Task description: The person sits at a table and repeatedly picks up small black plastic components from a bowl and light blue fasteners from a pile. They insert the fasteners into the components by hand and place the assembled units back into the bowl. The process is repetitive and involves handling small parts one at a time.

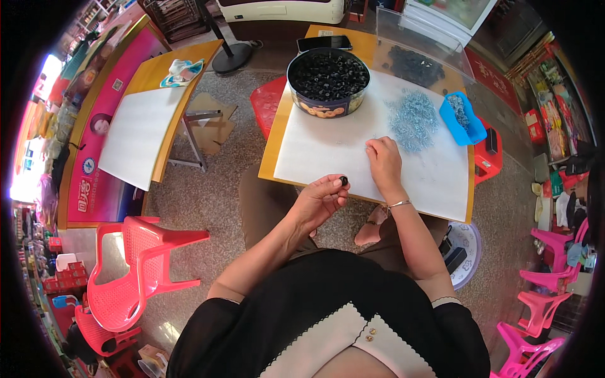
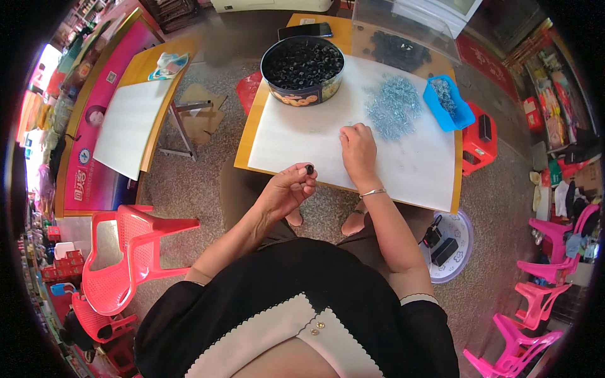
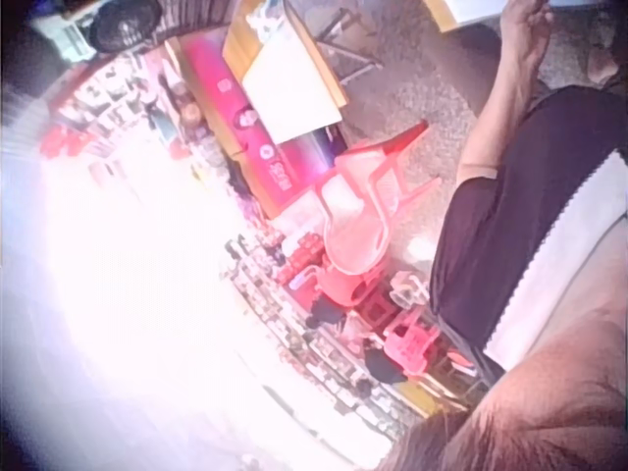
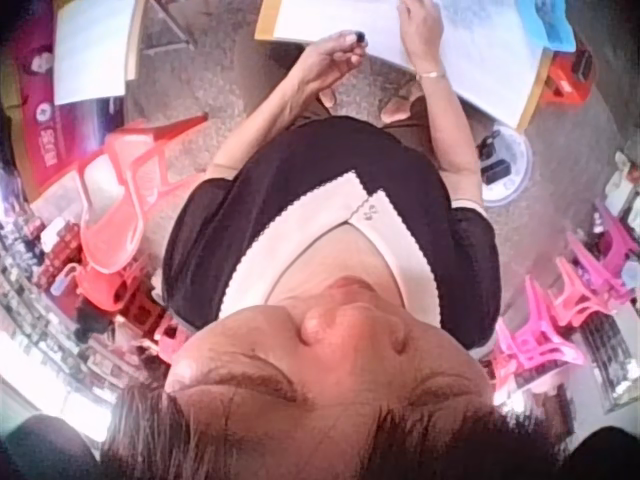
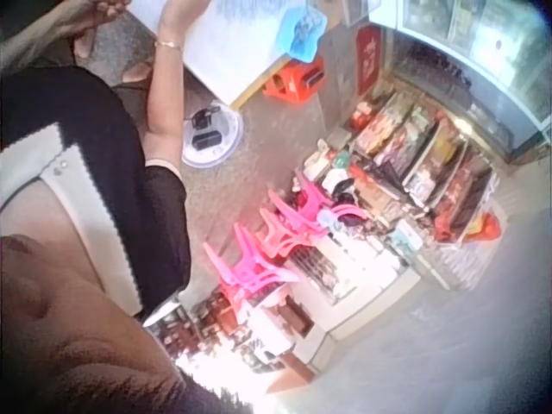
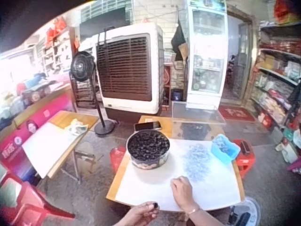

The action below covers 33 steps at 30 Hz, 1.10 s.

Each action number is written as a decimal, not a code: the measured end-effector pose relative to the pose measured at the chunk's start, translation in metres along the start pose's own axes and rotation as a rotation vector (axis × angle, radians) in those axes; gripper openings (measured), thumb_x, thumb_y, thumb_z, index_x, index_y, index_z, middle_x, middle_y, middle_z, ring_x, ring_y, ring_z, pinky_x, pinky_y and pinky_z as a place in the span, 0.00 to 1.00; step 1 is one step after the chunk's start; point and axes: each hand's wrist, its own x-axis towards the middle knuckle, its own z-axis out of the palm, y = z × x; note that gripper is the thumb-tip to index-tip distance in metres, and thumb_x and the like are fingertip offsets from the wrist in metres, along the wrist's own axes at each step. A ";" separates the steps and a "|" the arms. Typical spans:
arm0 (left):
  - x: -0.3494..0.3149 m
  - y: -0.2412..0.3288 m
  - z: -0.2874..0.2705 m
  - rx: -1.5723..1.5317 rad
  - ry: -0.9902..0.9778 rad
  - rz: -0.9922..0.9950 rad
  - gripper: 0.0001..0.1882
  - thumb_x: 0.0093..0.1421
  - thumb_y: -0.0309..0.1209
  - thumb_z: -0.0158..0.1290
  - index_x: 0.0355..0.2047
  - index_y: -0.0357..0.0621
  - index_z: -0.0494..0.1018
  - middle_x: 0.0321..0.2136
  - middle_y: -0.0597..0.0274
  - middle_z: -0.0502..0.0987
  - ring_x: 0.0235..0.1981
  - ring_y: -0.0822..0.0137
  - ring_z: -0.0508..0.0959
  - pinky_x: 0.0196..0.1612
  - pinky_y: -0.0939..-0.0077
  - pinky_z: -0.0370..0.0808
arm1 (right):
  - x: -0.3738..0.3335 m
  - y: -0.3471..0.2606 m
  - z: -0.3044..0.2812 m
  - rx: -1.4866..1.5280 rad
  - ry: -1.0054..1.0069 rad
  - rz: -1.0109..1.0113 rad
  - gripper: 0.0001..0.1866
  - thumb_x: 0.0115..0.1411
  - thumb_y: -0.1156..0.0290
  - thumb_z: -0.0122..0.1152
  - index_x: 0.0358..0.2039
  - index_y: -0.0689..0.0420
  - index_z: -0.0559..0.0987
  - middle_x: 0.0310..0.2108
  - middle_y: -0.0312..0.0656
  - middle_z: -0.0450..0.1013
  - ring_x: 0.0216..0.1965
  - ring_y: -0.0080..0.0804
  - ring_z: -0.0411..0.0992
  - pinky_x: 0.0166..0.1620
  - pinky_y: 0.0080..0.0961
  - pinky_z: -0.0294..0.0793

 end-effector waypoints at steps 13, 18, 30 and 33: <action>0.013 0.001 0.015 0.037 0.000 0.048 0.11 0.58 0.28 0.54 0.41 0.39 0.71 0.32 0.63 0.75 0.31 0.74 0.73 0.36 0.82 0.72 | -0.018 -0.083 -0.072 0.544 -0.171 0.064 0.06 0.52 0.82 0.58 0.32 0.62 0.77 0.28 0.39 0.73 0.29 0.23 0.70 0.32 0.17 0.69; 0.010 0.003 0.017 0.135 0.000 0.070 0.11 0.57 0.27 0.55 0.40 0.37 0.72 0.31 0.63 0.76 0.30 0.74 0.73 0.36 0.82 0.72 | -0.024 -0.085 -0.072 0.475 -0.153 -0.025 0.08 0.53 0.82 0.56 0.34 0.60 0.78 0.28 0.39 0.73 0.27 0.28 0.71 0.29 0.21 0.70; 0.006 0.005 0.019 0.262 -0.010 0.080 0.11 0.55 0.25 0.56 0.40 0.36 0.74 0.32 0.60 0.76 0.31 0.71 0.74 0.36 0.78 0.73 | -0.025 -0.076 -0.072 0.677 -0.325 0.165 0.07 0.54 0.79 0.58 0.35 0.61 0.78 0.30 0.37 0.72 0.31 0.23 0.71 0.34 0.19 0.70; 0.008 0.008 0.011 0.253 -0.090 0.047 0.11 0.56 0.25 0.56 0.40 0.36 0.73 0.33 0.59 0.76 0.31 0.69 0.74 0.36 0.76 0.73 | -0.020 -0.069 -0.075 0.756 -0.462 0.245 0.09 0.53 0.78 0.60 0.36 0.60 0.77 0.31 0.35 0.72 0.33 0.20 0.70 0.37 0.18 0.69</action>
